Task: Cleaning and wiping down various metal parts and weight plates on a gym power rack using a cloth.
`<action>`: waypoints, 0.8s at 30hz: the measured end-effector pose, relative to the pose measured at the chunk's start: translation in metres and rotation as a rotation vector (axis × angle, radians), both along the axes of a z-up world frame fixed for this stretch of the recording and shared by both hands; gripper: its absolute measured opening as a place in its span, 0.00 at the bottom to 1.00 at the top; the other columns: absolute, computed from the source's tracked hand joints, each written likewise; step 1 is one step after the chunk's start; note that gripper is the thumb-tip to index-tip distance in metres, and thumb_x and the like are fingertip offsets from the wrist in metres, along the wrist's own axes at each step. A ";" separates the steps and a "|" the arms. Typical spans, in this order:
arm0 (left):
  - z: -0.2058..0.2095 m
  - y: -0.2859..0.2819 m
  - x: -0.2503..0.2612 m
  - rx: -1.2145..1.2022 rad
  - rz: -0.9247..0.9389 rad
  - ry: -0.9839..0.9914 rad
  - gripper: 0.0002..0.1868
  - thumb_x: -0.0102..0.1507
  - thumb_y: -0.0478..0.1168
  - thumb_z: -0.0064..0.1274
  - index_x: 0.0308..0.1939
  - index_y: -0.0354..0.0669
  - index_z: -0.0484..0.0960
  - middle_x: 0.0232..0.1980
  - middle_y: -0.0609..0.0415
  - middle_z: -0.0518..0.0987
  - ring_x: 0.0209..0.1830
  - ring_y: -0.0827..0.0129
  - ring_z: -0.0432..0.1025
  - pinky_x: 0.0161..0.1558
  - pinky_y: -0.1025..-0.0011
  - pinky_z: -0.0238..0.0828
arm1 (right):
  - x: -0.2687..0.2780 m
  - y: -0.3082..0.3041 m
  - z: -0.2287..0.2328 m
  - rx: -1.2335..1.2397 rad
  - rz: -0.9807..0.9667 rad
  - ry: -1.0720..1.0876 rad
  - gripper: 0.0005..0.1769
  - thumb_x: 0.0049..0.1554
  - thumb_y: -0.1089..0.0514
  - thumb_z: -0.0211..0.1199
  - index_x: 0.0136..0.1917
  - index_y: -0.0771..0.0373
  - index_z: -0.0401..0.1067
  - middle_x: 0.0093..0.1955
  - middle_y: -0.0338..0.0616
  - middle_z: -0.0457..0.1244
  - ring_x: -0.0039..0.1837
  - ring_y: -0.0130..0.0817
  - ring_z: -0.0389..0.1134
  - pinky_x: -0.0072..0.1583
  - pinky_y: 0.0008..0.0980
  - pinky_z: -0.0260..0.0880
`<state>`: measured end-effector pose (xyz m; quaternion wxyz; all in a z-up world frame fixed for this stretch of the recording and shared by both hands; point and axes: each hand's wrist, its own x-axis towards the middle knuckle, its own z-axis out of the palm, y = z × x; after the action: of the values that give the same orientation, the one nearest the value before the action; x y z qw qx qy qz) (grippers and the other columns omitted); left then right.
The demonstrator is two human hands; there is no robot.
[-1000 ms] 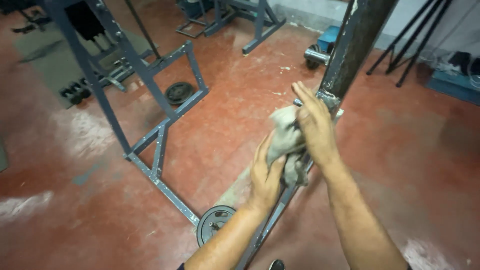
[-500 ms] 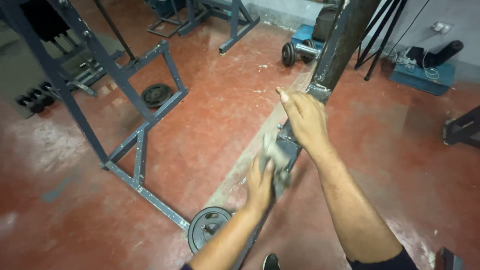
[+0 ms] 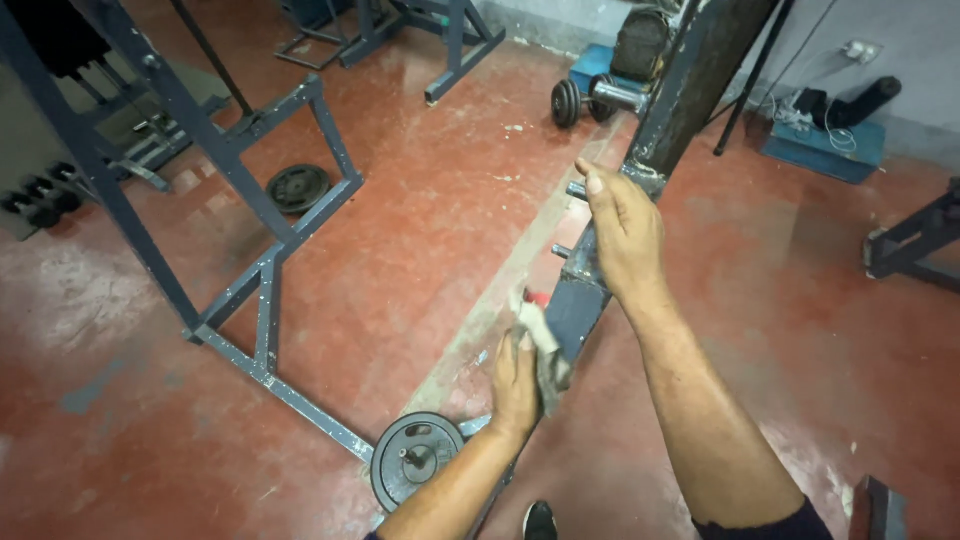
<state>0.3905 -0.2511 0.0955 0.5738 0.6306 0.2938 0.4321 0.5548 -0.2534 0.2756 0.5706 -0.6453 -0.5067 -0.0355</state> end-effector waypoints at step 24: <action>0.005 0.046 0.028 -0.230 -0.341 -0.177 0.23 0.75 0.42 0.40 0.71 0.35 0.73 0.62 0.40 0.78 0.58 0.61 0.75 0.62 0.63 0.68 | 0.012 0.004 -0.020 0.140 -0.040 -0.026 0.35 0.73 0.37 0.38 0.79 0.64 0.60 0.81 0.53 0.54 0.84 0.46 0.52 0.82 0.41 0.46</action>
<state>0.4185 -0.2047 0.1001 0.7302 0.5612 0.1790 0.3462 0.5667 -0.2496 0.2553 0.6068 -0.6134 -0.4973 -0.0904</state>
